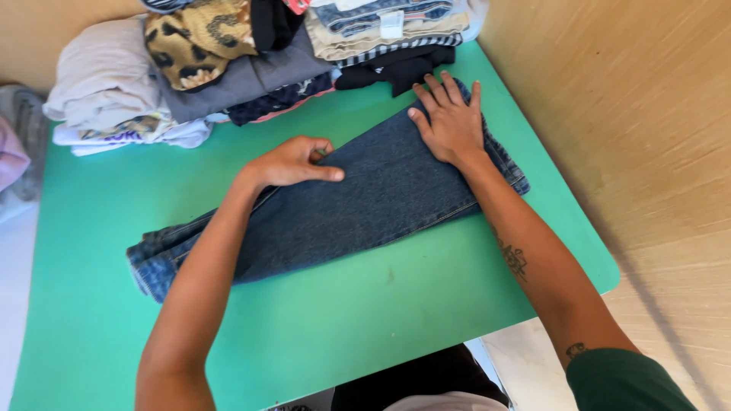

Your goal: Folding denim shorts and other garments on a green table and organizing them into stacks.

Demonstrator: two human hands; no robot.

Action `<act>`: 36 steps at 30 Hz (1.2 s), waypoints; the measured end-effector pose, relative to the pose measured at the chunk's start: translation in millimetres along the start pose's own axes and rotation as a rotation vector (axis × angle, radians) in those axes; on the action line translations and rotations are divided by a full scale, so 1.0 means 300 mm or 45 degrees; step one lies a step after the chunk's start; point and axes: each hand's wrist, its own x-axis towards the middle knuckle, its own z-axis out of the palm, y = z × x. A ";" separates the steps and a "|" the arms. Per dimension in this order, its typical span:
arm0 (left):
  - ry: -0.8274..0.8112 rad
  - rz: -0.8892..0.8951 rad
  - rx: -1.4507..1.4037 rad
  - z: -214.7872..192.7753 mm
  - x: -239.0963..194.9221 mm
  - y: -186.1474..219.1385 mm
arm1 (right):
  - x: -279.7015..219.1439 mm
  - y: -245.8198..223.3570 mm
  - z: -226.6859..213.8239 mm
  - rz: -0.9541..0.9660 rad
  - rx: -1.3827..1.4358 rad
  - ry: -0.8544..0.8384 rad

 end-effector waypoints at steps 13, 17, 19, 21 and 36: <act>0.049 -0.609 0.278 -0.158 -0.603 0.000 | 0.004 -0.008 -0.002 -0.067 -0.075 0.053; 0.426 -0.623 0.925 -0.053 -0.612 -0.066 | 0.001 -0.008 -0.014 -0.008 -0.044 -0.031; 0.624 -0.502 1.256 0.012 -0.593 -0.157 | 0.000 0.000 -0.008 -0.024 -0.055 -0.014; 0.920 -0.428 1.539 0.066 -0.576 -0.247 | -0.003 0.008 -0.008 -0.021 -0.035 -0.020; 0.981 -0.853 1.179 -0.010 -0.533 -0.282 | 0.007 0.051 0.034 -0.038 -0.094 0.065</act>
